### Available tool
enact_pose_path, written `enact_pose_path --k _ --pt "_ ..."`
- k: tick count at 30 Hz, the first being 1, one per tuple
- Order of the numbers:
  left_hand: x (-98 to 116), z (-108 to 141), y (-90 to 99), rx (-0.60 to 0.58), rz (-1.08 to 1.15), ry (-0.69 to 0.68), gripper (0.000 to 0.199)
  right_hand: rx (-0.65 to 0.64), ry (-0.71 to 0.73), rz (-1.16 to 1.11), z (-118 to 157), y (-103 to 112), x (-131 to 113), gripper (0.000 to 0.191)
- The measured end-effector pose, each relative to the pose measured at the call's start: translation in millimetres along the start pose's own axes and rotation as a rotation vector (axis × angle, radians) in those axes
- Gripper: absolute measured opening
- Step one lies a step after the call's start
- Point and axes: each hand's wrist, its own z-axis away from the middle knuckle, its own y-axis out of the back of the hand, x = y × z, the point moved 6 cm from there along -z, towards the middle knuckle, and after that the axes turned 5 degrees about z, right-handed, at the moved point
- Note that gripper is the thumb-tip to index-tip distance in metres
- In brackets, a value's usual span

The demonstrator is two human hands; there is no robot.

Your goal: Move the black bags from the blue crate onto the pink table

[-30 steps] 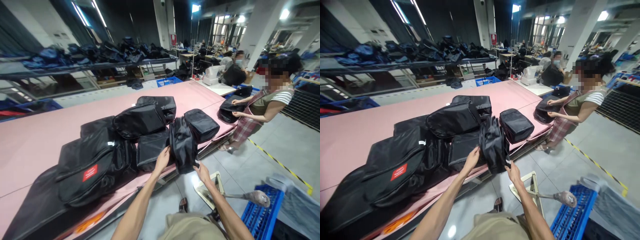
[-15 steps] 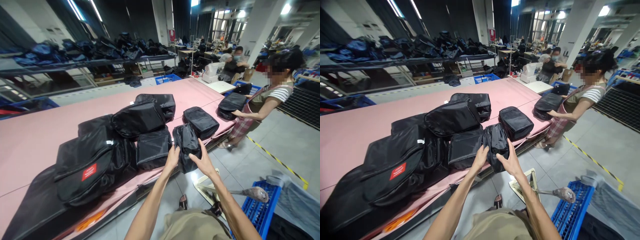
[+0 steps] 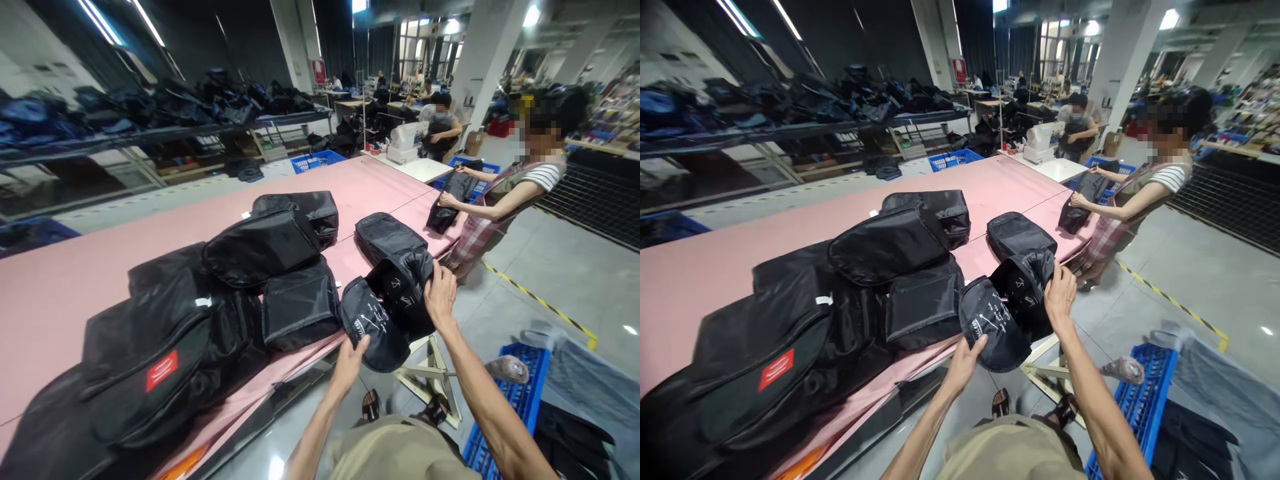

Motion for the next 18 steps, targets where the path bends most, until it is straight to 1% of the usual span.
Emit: enact_pose_path --k 3,4,7,8,9,10,12,13,15,16,18 --pt "33 3 -43.0 -0.106 -0.047 -0.051 0.061 -0.091 0.019 -0.077 34 -14 6 0.059" --pt "43 3 -55.1 -0.136 -0.059 -0.064 0.060 -0.120 0.008 -0.102 46 -18 11 0.062" --pt "64 8 -86.6 -0.246 -0.061 -0.085 0.057 -0.196 -0.039 -0.094 78 -27 34 0.086" --pt "68 12 -95.1 -0.285 -0.061 -0.082 0.057 -0.235 -0.058 -0.066 86 -29 44 0.087" --pt "71 18 -102.3 -0.329 -0.066 -0.074 0.057 -0.284 -0.089 -0.031 93 -29 56 0.080" --pt "73 26 -107.6 -0.373 -0.074 -0.069 0.056 -0.340 -0.139 0.008 98 -29 69 0.069" --pt "73 45 -110.6 -0.451 -0.111 -0.058 0.056 -0.437 -0.305 0.082 104 -23 101 0.053" --pt "71 55 -108.1 -0.488 -0.151 -0.046 0.055 -0.456 -0.400 0.112 104 -16 117 0.050" --pt "61 75 -97.6 -0.569 -0.256 -0.005 0.056 -0.434 -0.544 0.147 98 0 144 0.052" --pt "55 83 -90.1 -0.600 -0.304 0.019 0.058 -0.407 -0.588 0.154 93 7 155 0.054" --pt "45 93 -74.6 -0.642 -0.322 0.060 0.059 -0.370 -0.636 0.156 81 18 170 0.055"
